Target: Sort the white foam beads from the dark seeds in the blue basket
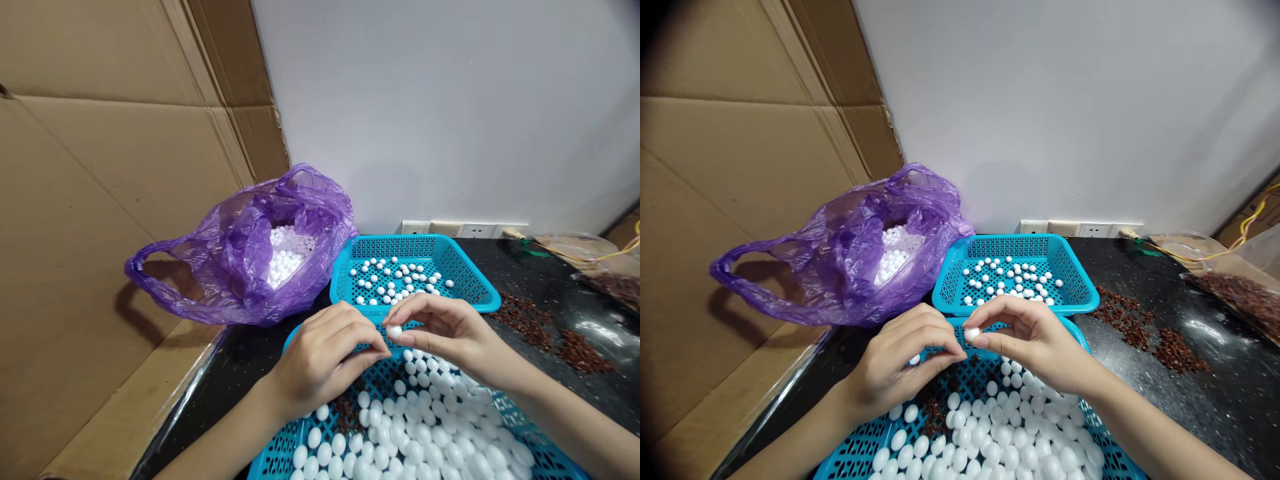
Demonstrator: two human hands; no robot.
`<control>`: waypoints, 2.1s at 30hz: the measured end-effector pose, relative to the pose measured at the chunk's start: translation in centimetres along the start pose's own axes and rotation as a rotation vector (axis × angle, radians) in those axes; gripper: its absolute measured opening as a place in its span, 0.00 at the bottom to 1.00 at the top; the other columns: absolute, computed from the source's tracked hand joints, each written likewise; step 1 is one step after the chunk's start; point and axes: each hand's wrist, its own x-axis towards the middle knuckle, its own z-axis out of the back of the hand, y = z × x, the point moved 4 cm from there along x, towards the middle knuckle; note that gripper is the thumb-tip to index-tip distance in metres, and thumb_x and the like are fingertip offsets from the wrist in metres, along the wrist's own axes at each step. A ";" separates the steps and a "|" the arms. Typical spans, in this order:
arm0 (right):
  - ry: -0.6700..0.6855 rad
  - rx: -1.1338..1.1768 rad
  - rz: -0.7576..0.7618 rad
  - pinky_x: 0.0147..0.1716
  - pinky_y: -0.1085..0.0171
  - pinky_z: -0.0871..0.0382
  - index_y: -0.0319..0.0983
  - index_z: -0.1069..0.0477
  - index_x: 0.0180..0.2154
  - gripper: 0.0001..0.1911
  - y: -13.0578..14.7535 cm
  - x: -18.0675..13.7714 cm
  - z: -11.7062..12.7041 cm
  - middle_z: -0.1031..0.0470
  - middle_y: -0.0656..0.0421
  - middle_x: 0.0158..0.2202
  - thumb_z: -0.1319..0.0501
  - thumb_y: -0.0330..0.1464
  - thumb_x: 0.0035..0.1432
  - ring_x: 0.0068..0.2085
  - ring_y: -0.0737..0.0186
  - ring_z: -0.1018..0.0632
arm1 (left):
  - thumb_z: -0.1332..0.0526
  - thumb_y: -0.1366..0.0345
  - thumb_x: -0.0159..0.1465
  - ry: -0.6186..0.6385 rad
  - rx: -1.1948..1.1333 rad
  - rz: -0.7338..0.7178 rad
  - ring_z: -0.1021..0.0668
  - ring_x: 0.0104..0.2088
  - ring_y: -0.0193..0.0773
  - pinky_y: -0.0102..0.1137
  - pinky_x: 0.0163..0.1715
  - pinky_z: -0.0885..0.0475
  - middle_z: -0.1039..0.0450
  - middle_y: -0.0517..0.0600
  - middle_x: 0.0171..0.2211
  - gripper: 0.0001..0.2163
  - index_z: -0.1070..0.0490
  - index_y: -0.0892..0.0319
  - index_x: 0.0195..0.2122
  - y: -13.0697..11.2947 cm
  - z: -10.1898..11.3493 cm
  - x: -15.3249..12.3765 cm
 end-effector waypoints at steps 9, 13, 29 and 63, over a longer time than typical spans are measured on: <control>0.012 0.029 0.001 0.44 0.61 0.29 0.42 0.26 0.37 0.06 0.3 -0.1 -0.1 0.25 0.57 0.39 0.35 0.29 0.55 0.42 0.63 0.25 | 0.36 0.72 0.58 -0.095 0.029 -0.024 0.27 0.31 0.33 0.29 0.33 0.30 0.26 0.48 0.29 0.05 0.29 0.61 0.35 -0.1 0.3 0.1; 0.019 0.023 0.002 0.44 0.62 0.29 0.41 0.25 0.37 0.06 0.3 -0.1 -0.2 0.24 0.57 0.38 0.35 0.29 0.55 0.42 0.63 0.25 | 0.37 0.74 0.59 -0.073 0.054 -0.039 0.27 0.30 0.33 0.29 0.32 0.30 0.26 0.48 0.28 0.03 0.30 0.62 0.35 -0.2 0.3 0.2; 0.016 0.013 0.026 0.44 0.61 0.29 0.42 0.25 0.37 0.06 0.1 -0.1 -0.1 0.25 0.58 0.39 0.35 0.28 0.56 0.43 0.62 0.25 | 0.37 0.72 0.59 -0.091 0.088 -0.037 0.28 0.31 0.33 0.29 0.32 0.30 0.27 0.47 0.29 0.04 0.30 0.61 0.35 -0.4 0.4 0.2; -0.511 -0.083 -0.056 0.48 0.56 0.30 0.41 0.32 0.48 0.21 -2.4 0.9 4.4 0.35 0.51 0.55 0.35 0.35 0.51 0.48 0.55 0.25 | 0.46 0.66 0.66 0.586 0.153 0.225 0.25 0.33 0.34 0.29 0.35 0.33 0.27 0.46 0.32 0.07 0.30 0.60 0.35 1.2 -2.7 -1.0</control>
